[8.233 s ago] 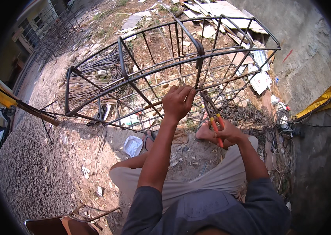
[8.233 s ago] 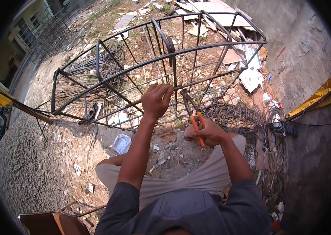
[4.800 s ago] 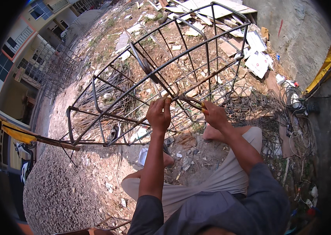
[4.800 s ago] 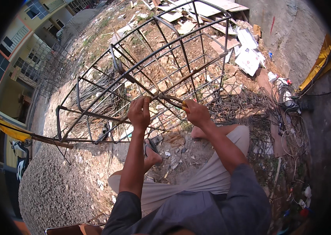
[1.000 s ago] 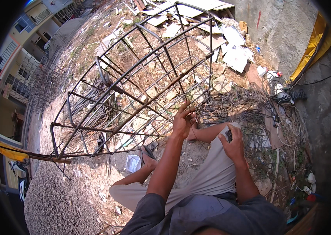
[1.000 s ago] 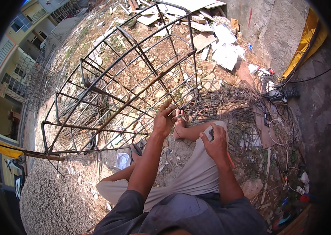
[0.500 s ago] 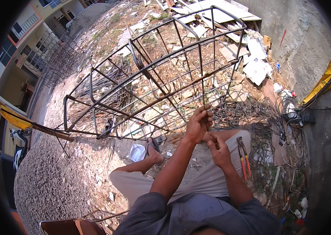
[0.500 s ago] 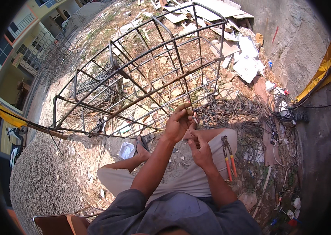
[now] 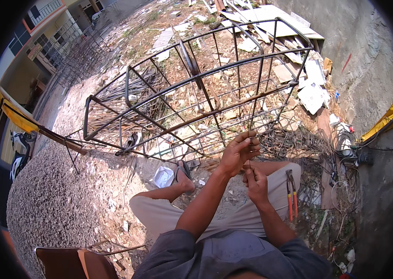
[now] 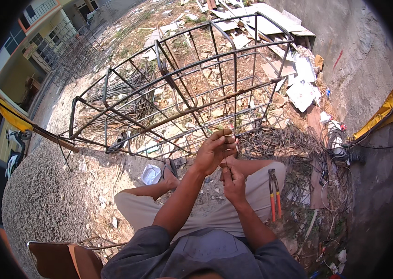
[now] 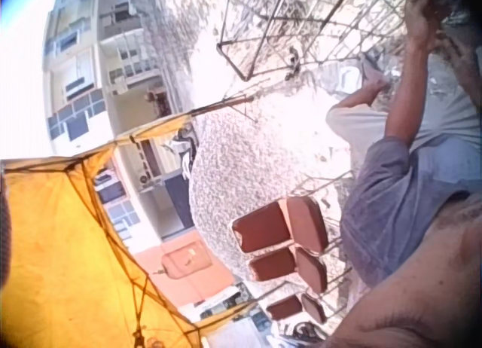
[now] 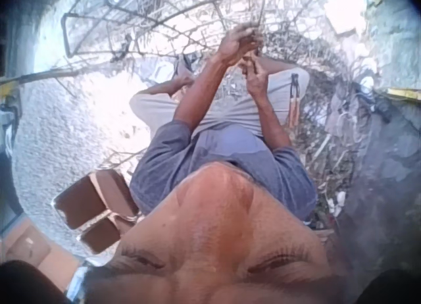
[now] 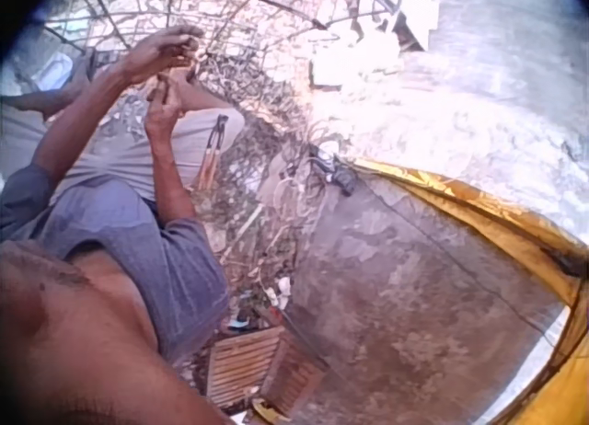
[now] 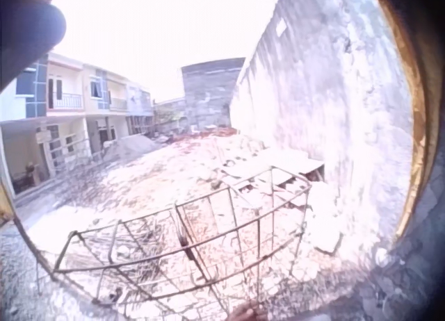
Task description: The person sits on the ground and uses pliers to bend and secure metal rods into a rectangular frame structure. They repeatedly adjust the joints and bend the wire to fit the frame components together.
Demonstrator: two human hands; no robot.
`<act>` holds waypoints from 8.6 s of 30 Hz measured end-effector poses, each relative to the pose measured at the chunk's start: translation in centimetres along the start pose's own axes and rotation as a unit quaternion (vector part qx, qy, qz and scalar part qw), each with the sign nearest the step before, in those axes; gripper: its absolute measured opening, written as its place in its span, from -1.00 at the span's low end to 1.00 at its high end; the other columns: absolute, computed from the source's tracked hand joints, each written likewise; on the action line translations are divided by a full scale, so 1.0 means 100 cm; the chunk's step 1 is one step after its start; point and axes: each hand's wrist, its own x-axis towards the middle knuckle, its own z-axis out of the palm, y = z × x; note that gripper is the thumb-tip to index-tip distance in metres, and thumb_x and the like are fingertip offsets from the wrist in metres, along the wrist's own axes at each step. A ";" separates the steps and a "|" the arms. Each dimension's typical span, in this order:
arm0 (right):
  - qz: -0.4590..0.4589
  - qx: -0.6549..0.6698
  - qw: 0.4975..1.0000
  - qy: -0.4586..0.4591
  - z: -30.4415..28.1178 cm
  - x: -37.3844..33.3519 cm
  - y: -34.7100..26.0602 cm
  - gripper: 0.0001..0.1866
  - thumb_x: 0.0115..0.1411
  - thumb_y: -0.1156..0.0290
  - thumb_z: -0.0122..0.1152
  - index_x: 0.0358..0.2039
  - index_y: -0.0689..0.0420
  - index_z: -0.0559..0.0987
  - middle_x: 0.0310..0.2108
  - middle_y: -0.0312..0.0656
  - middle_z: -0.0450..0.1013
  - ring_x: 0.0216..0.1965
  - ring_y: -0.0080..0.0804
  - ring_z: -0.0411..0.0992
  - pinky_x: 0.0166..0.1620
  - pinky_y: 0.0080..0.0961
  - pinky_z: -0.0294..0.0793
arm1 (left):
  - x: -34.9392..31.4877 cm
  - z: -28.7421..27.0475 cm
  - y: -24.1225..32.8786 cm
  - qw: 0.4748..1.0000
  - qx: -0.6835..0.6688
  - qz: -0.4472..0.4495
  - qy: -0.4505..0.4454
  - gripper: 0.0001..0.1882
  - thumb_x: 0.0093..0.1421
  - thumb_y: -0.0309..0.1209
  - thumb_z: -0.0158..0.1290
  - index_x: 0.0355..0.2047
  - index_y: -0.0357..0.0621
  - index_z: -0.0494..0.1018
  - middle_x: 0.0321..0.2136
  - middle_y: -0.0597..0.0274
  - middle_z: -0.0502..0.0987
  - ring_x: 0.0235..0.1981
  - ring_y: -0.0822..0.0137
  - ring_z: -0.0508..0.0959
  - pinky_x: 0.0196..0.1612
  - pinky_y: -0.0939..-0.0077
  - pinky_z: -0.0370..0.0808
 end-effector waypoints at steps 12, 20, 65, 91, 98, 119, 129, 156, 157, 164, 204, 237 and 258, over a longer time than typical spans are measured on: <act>0.045 0.074 0.996 0.038 -0.006 -0.006 0.002 -0.71 0.53 0.27 0.01 -0.06 0.18 0.63 -0.54 -0.40 0.42 -0.55 -0.76 0.25 -0.48 -0.70 0.24 | -0.006 -0.053 0.091 0.383 0.841 0.266 0.274 -0.13 0.23 -0.07 0.25 0.42 -0.22 0.18 0.20 0.03 0.43 0.27 0.01 0.35 0.44 -0.23 -0.01; 0.046 0.096 0.994 0.011 0.010 -0.005 -0.006 -0.71 0.53 0.27 0.03 -0.07 0.22 0.62 -0.53 -0.39 0.41 -0.55 -0.75 0.25 -0.47 -0.69 0.25 | -0.013 -0.059 0.099 0.437 0.840 0.242 0.209 0.03 0.18 -0.06 0.28 0.50 -0.27 0.03 0.24 0.03 0.40 0.31 0.00 0.31 0.46 -0.13 -0.03; 0.124 -0.242 0.838 -0.473 0.361 0.109 0.153 -0.69 0.48 0.38 0.05 0.11 0.25 0.56 -0.32 -0.24 0.60 -0.39 -0.59 0.51 -0.31 -0.60 0.48 | -0.298 -0.720 0.170 0.379 0.599 -0.211 0.673 -0.41 0.29 -0.32 0.11 0.33 -0.02 0.36 0.35 0.14 0.31 0.44 0.12 0.20 0.39 -0.16 0.19; 0.071 -0.228 0.870 -0.432 0.297 0.059 0.111 -0.72 0.47 0.33 0.07 0.02 0.22 0.60 -0.34 -0.21 0.55 -0.41 -0.53 0.54 -0.33 -0.55 0.51 | -0.376 -0.579 0.138 0.370 0.703 -0.244 0.556 -0.65 0.40 -0.13 0.00 -0.12 -0.16 0.57 -0.14 0.05 0.61 -0.05 0.09 0.62 0.06 0.09 0.45; 0.036 -0.171 0.894 -0.413 0.272 0.026 0.076 -0.71 0.47 0.34 0.07 0.03 0.23 0.63 -0.36 -0.24 0.60 -0.41 -0.57 0.51 -0.31 -0.56 0.50 | -0.421 -0.491 0.125 0.369 0.712 -0.300 0.517 -0.35 0.39 0.23 -0.08 -0.06 -0.14 0.60 -0.16 0.04 0.66 -0.05 0.13 0.63 0.20 0.02 0.27; 0.006 -0.040 0.942 -0.332 0.188 -0.029 -0.007 -0.76 0.46 0.40 0.10 0.00 0.25 0.61 -0.38 -0.30 0.56 -0.45 -0.66 0.42 -0.35 -0.62 0.44 | -0.496 -0.122 0.184 0.231 0.773 0.052 0.588 -0.32 0.03 0.30 0.33 -0.76 -0.05 0.43 -0.78 0.25 0.42 -0.69 0.12 0.41 -0.32 0.16 0.29; 0.145 0.089 0.915 -0.366 0.194 -0.042 -0.007 -0.73 0.49 0.25 0.12 -0.12 0.21 0.61 -0.41 -0.30 0.54 -0.46 -0.64 0.44 -0.39 -0.64 0.41 | -0.490 0.007 0.174 0.151 0.766 0.233 0.580 -0.48 -0.18 -0.05 0.57 -0.64 -0.01 0.43 -0.66 0.31 0.40 -0.52 0.14 0.37 -0.35 0.22 0.26; -0.062 0.092 0.986 -0.122 0.091 -0.026 -0.036 -0.80 0.40 0.32 0.31 -0.26 0.21 0.60 -0.55 -0.40 0.43 -0.54 -0.73 0.30 -0.48 -0.62 0.27 | -0.246 -0.113 0.179 0.548 0.539 0.416 0.486 -0.59 0.36 -0.31 0.22 0.13 -0.26 0.50 0.07 0.04 0.55 0.10 0.10 0.53 0.23 0.25 0.40; -0.069 0.084 0.986 -0.123 0.079 -0.024 -0.034 -0.79 0.42 0.32 0.28 -0.29 0.20 0.56 -0.57 -0.44 0.39 -0.55 -0.76 0.27 -0.49 -0.65 0.23 | -0.250 -0.162 0.165 0.582 0.460 0.378 0.553 -0.54 0.40 -0.26 0.17 0.18 -0.31 0.44 0.06 0.02 0.55 0.10 0.12 0.53 0.23 0.26 0.40; -0.067 0.067 0.987 -0.132 0.014 -0.025 -0.057 -0.79 0.40 0.34 0.30 -0.31 0.21 0.56 -0.55 -0.43 0.41 -0.55 -0.79 0.28 -0.48 -0.68 0.25 | -0.223 -0.300 0.061 0.793 -0.070 0.056 0.603 0.02 0.30 0.21 0.10 0.47 -0.24 -0.01 0.41 -0.31 0.03 0.43 -0.13 0.12 0.32 -0.27 0.26; 0.308 -0.426 0.594 0.608 -0.681 -0.316 0.101 -0.37 0.41 -0.21 0.03 -0.15 0.19 0.67 -0.34 0.03 0.59 -0.35 -0.03 0.53 -0.28 -0.16 0.46 | -0.116 0.082 -0.194 0.909 0.246 -0.226 -0.249 -0.54 0.58 -0.17 -0.13 0.28 -0.20 0.43 0.16 0.21 0.54 0.19 0.41 0.51 0.23 0.39 0.46; -0.098 0.147 0.860 0.479 -0.444 -0.341 -0.067 -0.52 0.52 0.00 0.03 -0.36 0.15 0.55 -0.58 -0.20 0.30 -0.61 -0.57 0.11 -0.55 -0.53 0.10 | -0.049 0.022 -0.073 0.976 0.195 -0.093 -0.033 -0.55 0.55 -0.06 -0.11 0.06 -0.24 0.43 -0.07 0.07 0.66 -0.07 0.27 0.69 -0.07 0.41 0.68; -0.306 0.192 0.919 -0.156 -0.156 -0.073 -0.161 -0.41 0.20 -0.09 0.45 -0.64 0.21 0.59 -0.78 -0.31 0.31 -0.73 -0.51 0.16 -0.62 -0.45 0.05 | -0.059 -0.020 0.001 0.952 0.185 0.143 0.199 -0.69 0.44 -0.24 0.13 0.02 -0.21 0.51 -0.15 0.12 0.68 -0.26 0.39 0.68 -0.23 0.50 0.60</act>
